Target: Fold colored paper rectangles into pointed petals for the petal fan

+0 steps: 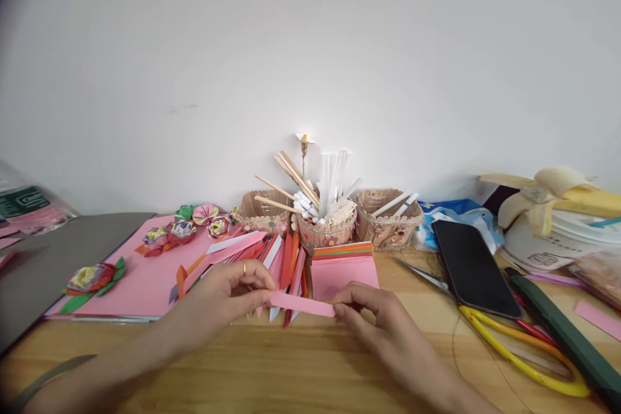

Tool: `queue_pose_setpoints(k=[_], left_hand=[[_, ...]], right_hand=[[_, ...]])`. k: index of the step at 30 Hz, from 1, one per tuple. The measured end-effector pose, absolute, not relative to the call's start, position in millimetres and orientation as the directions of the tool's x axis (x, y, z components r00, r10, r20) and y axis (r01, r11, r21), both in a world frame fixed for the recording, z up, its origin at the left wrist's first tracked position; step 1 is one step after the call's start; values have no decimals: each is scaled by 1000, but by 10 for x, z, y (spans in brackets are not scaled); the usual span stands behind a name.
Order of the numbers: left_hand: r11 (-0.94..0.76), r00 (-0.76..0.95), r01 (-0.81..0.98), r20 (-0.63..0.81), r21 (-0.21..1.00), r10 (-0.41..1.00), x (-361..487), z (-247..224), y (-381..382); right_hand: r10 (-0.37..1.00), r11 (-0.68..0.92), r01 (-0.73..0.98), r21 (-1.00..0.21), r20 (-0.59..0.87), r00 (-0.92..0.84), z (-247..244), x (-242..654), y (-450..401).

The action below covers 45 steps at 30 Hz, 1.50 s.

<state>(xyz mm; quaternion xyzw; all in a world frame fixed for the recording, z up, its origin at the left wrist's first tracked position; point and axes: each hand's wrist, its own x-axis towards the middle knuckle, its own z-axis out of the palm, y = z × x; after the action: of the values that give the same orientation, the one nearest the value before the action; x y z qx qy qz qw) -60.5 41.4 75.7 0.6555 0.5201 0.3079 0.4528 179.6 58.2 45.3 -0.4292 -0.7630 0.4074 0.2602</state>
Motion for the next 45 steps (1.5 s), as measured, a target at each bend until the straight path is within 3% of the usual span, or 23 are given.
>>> queue_pose_setpoints(k=[10, 17, 28, 34, 37, 39, 40, 42, 44, 45], left_hand=[[35, 193, 264, -89, 964, 977, -525, 692, 432], [79, 162, 335, -140, 939, 977, -573, 776, 426], [80, 250, 310, -163, 947, 954, -681, 891, 384], [30, 273, 443, -167, 896, 947, -683, 989, 319], [-16, 227, 465, -102, 885, 969, -763, 1036, 309], [-106, 132, 502, 46, 859, 990, -847, 1064, 318], [-170, 73, 546, 156, 820, 985, -887, 1072, 324], [-282, -47, 760, 482, 586, 875, -948, 1061, 333], [-341, 100, 917, 708, 208, 699, -973, 1008, 331], [-371, 239, 929, 732, 19, 638, -973, 969, 326]], right_hand=[[911, 267, 500, -824, 46, -410, 380, 1775, 521], [897, 251, 464, -850, 24, -441, 399, 1793, 494], [804, 369, 379, -848, 86, -589, 524, 1889, 503], [753, 489, 399, -776, 145, -641, 569, 1958, 504], [771, 541, 464, -702, 193, -607, 558, 2068, 570], [814, 536, 519, -666, 243, -528, 541, 2156, 630], [830, 527, 537, -659, 265, -491, 531, 2192, 658], [851, 515, 564, -646, 303, -429, 511, 2236, 701], [856, 513, 583, -630, 326, -401, 489, 2243, 722], [855, 516, 590, -621, 332, -399, 477, 2239, 727]])
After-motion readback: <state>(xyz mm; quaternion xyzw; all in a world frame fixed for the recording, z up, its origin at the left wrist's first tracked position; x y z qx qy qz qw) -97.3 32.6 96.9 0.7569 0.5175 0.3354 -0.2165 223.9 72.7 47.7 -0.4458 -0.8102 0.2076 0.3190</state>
